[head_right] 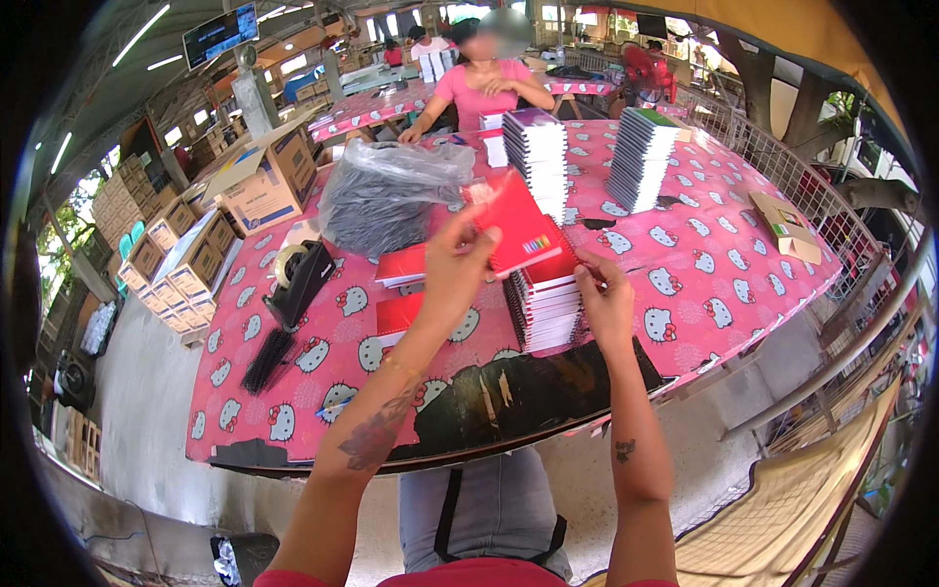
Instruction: The person repeatedly picks up red spiral-bound notebooks, opens them, and uses a blue pen to mark or write on the cover. They then close the notebook and place it on a growing stack on the table. The task continues with the same repetitive sequence throughout the clip.
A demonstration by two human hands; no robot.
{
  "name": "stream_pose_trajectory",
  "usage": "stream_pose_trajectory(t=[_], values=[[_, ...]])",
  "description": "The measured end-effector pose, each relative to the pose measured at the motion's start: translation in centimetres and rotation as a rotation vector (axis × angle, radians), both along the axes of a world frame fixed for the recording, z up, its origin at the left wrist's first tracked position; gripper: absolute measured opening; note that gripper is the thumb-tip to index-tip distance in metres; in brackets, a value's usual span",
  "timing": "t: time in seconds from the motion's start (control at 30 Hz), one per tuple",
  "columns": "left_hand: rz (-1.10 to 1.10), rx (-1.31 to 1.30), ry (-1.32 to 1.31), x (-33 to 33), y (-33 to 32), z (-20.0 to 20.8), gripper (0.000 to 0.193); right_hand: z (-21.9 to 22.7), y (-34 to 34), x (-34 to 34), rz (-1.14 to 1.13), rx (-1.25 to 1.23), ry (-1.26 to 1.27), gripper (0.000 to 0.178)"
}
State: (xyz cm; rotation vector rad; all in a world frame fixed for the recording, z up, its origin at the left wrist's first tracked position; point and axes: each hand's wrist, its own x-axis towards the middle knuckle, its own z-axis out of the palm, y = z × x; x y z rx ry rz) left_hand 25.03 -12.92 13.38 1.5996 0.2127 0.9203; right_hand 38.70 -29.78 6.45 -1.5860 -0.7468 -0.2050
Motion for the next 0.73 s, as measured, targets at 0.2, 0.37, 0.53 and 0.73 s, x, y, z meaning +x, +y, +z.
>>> stream_pose_trajectory(t=[0.2,0.37,0.53,0.73], values=[[0.133,0.503,0.351,4.0,1.3,-2.9,0.048,-0.5,0.2,0.5,0.062,0.078,0.102,0.026],[0.105,0.591,0.375,3.9,0.7,-1.4,0.048,-0.3,-0.4,0.7,0.078,0.122,0.12,0.03],[0.355,0.841,0.07,5.6,2.9,-0.2,0.042,3.1,0.2,-3.4,-0.301,0.065,-0.415,0.022],[0.107,0.965,0.694,10.5,4.5,0.9,0.048,2.5,5.7,-4.0,-0.242,-0.018,-0.686,0.022]])
